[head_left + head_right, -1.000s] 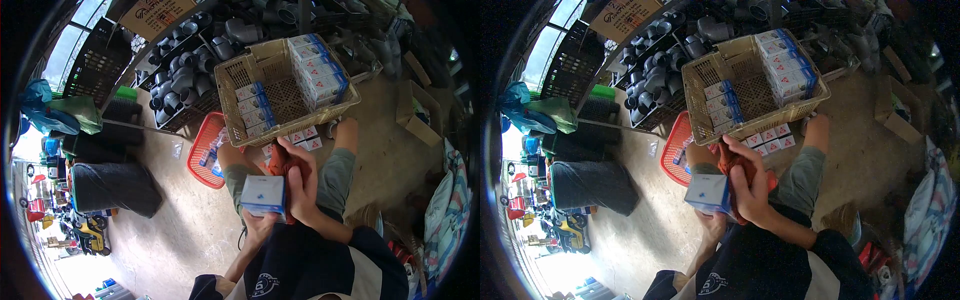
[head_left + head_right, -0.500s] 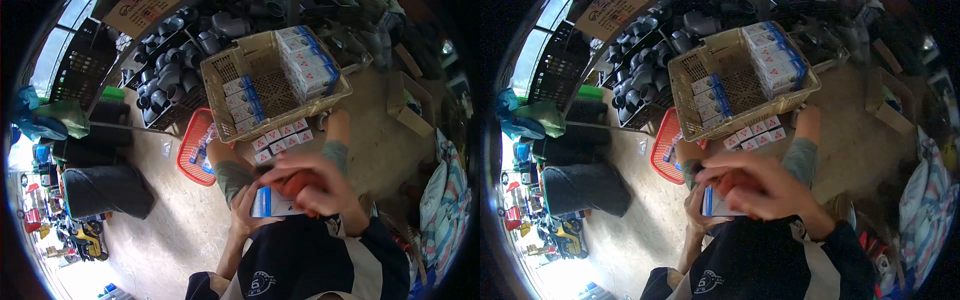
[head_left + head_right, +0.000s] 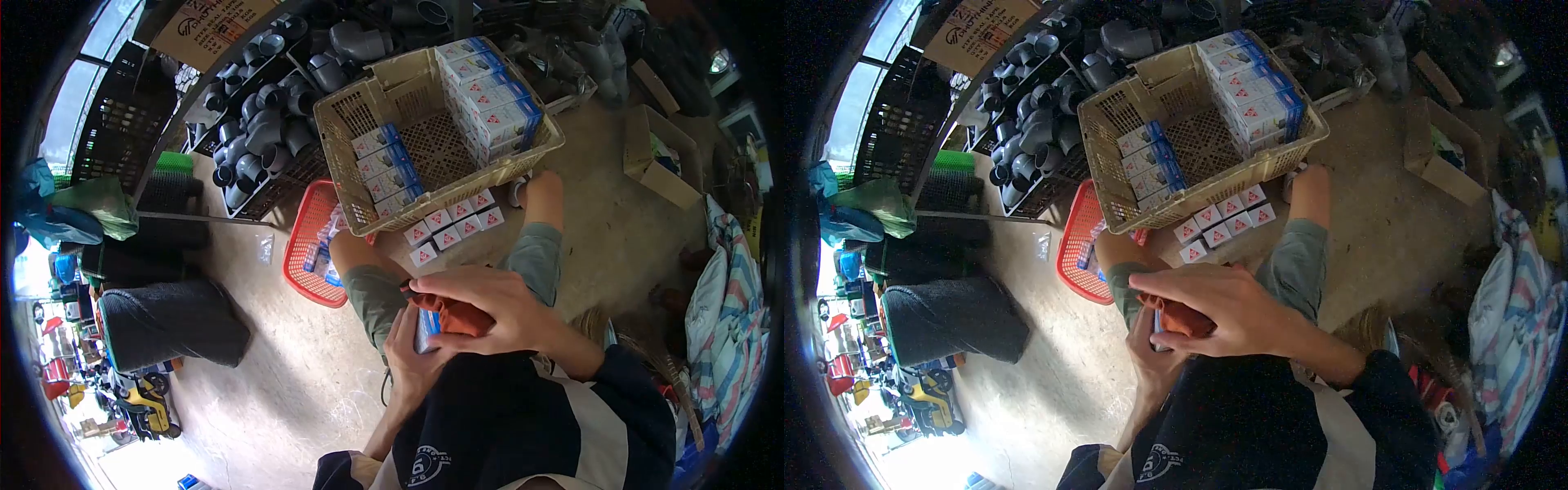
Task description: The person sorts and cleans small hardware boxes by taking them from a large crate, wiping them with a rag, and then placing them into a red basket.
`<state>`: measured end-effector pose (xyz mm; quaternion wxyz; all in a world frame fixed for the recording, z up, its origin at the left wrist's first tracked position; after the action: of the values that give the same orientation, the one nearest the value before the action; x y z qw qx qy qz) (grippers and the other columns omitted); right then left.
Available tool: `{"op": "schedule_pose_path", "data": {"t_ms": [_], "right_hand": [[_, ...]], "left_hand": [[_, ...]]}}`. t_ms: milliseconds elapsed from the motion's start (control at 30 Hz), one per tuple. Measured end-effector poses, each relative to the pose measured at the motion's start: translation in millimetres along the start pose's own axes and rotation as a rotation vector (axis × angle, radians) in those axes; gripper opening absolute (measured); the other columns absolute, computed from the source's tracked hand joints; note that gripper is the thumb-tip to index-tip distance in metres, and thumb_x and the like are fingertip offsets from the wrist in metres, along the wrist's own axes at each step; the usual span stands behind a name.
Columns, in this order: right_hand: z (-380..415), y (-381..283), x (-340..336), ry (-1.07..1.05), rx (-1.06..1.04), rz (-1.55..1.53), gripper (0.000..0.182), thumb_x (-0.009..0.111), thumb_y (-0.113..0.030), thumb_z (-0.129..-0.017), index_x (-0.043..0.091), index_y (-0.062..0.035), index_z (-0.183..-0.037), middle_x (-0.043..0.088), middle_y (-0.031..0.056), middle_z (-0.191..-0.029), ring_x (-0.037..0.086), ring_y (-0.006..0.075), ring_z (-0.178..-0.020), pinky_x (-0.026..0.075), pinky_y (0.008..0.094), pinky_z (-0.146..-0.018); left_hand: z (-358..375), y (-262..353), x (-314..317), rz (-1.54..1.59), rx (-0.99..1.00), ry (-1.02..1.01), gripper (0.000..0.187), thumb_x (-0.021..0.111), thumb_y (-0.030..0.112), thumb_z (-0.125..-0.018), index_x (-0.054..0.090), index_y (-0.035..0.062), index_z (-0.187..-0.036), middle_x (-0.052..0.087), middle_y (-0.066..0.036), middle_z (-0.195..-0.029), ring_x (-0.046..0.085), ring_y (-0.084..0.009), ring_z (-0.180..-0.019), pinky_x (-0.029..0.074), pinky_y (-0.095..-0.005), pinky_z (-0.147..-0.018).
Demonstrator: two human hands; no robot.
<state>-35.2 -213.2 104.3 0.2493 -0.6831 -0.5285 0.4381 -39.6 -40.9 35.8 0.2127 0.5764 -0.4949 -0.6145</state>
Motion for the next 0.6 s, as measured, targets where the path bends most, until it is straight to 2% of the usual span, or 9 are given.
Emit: {"op": "schedule_pose_path", "data": {"t_ms": [67, 100, 233, 333, 367, 400, 467, 500, 600], "right_hand": [[1, 4, 3, 0.067, -0.03, 0.06, 0.064, 0.086, -0.022, -0.079, 0.06, -0.0054, -0.135, 0.073, 0.0109, -0.112, 0.073, 0.0224, -0.092, 0.059, 0.0362, -0.086], [1, 5, 5, 0.111, -0.061, 0.098, 0.062, 0.085, -0.019, -0.079, 0.061, -0.0044, -0.133, 0.074, 0.011, -0.107, 0.074, 0.0215, -0.087, 0.059, 0.0354, -0.084], [2, -2, -1, 0.251, -0.19, 0.068, 0.041, 0.079, -0.005, -0.082, 0.064, 0.0014, -0.12, 0.074, 0.0128, -0.089, 0.073, 0.0168, -0.072, 0.061, 0.0336, -0.074], [9, 7, -8, 0.335, 0.07, -0.504, 0.023, 0.071, 0.002, -0.087, 0.065, 0.0056, -0.109, 0.072, 0.0126, -0.082, 0.07, 0.0128, -0.068, 0.061, 0.032, -0.066], [13, 6, -11, 0.583, 0.205, -0.735, 0.014, 0.067, 0.0, -0.092, 0.066, 0.0072, -0.103, 0.068, 0.0086, -0.072, 0.068, 0.0112, -0.065, 0.062, 0.0328, -0.062], [12, 7, -16, 0.473, 0.273, -0.698, 0.017, 0.067, 0.001, -0.091, 0.065, 0.0074, -0.107, 0.067, 0.0078, -0.07, 0.068, 0.0114, -0.064, 0.061, 0.0318, -0.061], [15, 14, -33, 0.265, 0.402, -0.616, 0.024, 0.068, 0.001, -0.091, 0.064, 0.0077, -0.113, 0.064, 0.0063, -0.066, 0.068, 0.0118, -0.064, 0.06, 0.0299, -0.06], [7, -1, -38, -0.012, 0.633, -0.454, 0.042, 0.071, -0.011, -0.093, 0.06, 0.0009, -0.132, 0.064, 0.007, -0.065, 0.068, 0.0121, -0.064, 0.057, 0.0288, -0.059], [4, -13, -26, -0.402, 0.58, -0.139, 0.058, 0.078, -0.021, -0.088, 0.058, -0.0094, -0.141, 0.068, 0.003, -0.071, 0.069, 0.0106, -0.068, 0.053, 0.027, -0.06]], "left_hand": [[6, -5, 8, 0.121, -0.111, 0.009, 0.059, 0.084, 0.027, -0.077, 0.059, -0.0044, -0.12, 0.066, -0.02, -0.102, 0.069, -0.0359, -0.091, 0.054, -0.0402, -0.079], [5, 1, 9, 0.22, -0.23, -0.022, 0.054, 0.081, 0.021, -0.081, 0.058, -0.0041, -0.124, 0.068, -0.018, -0.106, 0.069, -0.0294, -0.097, 0.053, -0.0372, -0.085], [11, 1, 13, 0.357, -0.289, 0.033, 0.063, 0.082, 0.024, -0.083, 0.055, -0.006, -0.132, 0.067, -0.016, -0.113, 0.067, -0.0254, -0.106, 0.052, -0.0363, -0.091], [14, -9, 8, 0.354, -0.275, 0.094, 0.074, 0.084, 0.03, -0.082, 0.052, -0.0089, -0.135, 0.066, -0.017, -0.117, 0.065, -0.026, -0.11, 0.051, -0.0366, -0.094], [15, -15, 7, 0.415, -0.323, 0.142, 0.077, 0.085, 0.033, -0.081, 0.052, -0.0099, -0.135, 0.066, -0.017, -0.117, 0.065, -0.0265, -0.111, 0.051, -0.037, -0.094], [16, -22, 6, 0.477, -0.37, 0.189, 0.081, 0.086, 0.036, -0.08, 0.051, -0.011, -0.136, 0.065, -0.018, -0.118, 0.064, -0.027, -0.112, 0.051, -0.0374, -0.095], [9, -28, -11, 0.249, -0.156, 0.227, 0.093, 0.089, 0.047, -0.072, 0.052, -0.0108, -0.134, 0.066, -0.021, -0.115, 0.067, -0.0321, -0.107, 0.052, -0.0403, -0.092], [7, -28, -17, 0.176, -0.084, 0.236, 0.095, 0.09, 0.049, -0.07, 0.052, -0.0105, -0.134, 0.066, -0.022, -0.114, 0.067, -0.0336, -0.105, 0.053, -0.0411, -0.091], [-6, -14, -31, -0.127, 0.151, 0.253, 0.099, 0.092, 0.053, -0.063, 0.055, -0.0076, -0.133, 0.067, -0.023, -0.11, 0.069, -0.0374, -0.096, 0.055, -0.043, -0.083]]}}
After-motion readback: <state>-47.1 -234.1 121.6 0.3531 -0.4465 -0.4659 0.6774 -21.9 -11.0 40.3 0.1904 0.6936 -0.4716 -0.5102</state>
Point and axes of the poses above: each hand's wrist, its own z-axis away from the middle knuckle, its own x-axis out of the palm, y = z × x, the point moved 4 cm from there along -z, towards the middle knuckle
